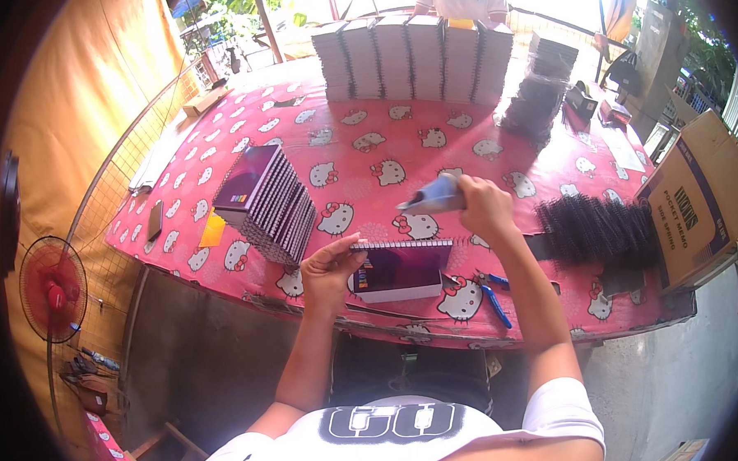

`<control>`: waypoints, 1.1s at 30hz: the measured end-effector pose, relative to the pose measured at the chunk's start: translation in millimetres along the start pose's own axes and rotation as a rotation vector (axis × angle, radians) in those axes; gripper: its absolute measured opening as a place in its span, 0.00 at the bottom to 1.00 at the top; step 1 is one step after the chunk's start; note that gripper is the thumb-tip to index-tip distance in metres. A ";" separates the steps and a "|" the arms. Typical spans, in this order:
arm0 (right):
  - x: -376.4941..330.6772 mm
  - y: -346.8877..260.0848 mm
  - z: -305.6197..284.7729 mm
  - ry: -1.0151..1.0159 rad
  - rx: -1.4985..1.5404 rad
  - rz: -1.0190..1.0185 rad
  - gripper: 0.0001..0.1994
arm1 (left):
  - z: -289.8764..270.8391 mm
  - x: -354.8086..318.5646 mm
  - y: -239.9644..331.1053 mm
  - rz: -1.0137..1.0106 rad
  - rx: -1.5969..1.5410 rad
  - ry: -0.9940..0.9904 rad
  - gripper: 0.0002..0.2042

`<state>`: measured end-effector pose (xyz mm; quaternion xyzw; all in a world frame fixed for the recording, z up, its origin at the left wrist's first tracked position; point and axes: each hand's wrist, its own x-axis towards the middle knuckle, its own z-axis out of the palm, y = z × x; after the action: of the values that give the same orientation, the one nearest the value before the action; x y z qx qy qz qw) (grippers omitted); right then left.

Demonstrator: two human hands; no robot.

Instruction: The person manually assembles spiral notebooks by inserting a wire coil into the pre-punched holes of a stack of paper and covers, and then uses a pair of pliers to bend the ends of the wire to secure it.

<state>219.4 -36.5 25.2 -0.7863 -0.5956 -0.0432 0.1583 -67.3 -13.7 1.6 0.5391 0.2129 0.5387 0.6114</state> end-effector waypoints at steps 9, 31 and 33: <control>-136.8 36.7 -12.7 -0.156 0.129 0.053 0.37 | 27.8 3.2 23.7 0.491 0.138 -0.017 0.12; -174.2 -70.0 -40.4 0.102 0.615 -0.214 0.19 | 45.8 -42.3 -17.6 0.402 0.402 -0.098 0.13; -171.6 -61.5 -34.6 -0.202 1.076 0.014 0.18 | 45.8 -41.2 -14.4 0.442 0.468 -0.111 0.13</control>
<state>115.9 -190.5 26.1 -0.5987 -0.5407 0.3443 0.4802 -36.1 -67.6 -9.4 0.7266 0.1753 0.5648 0.3497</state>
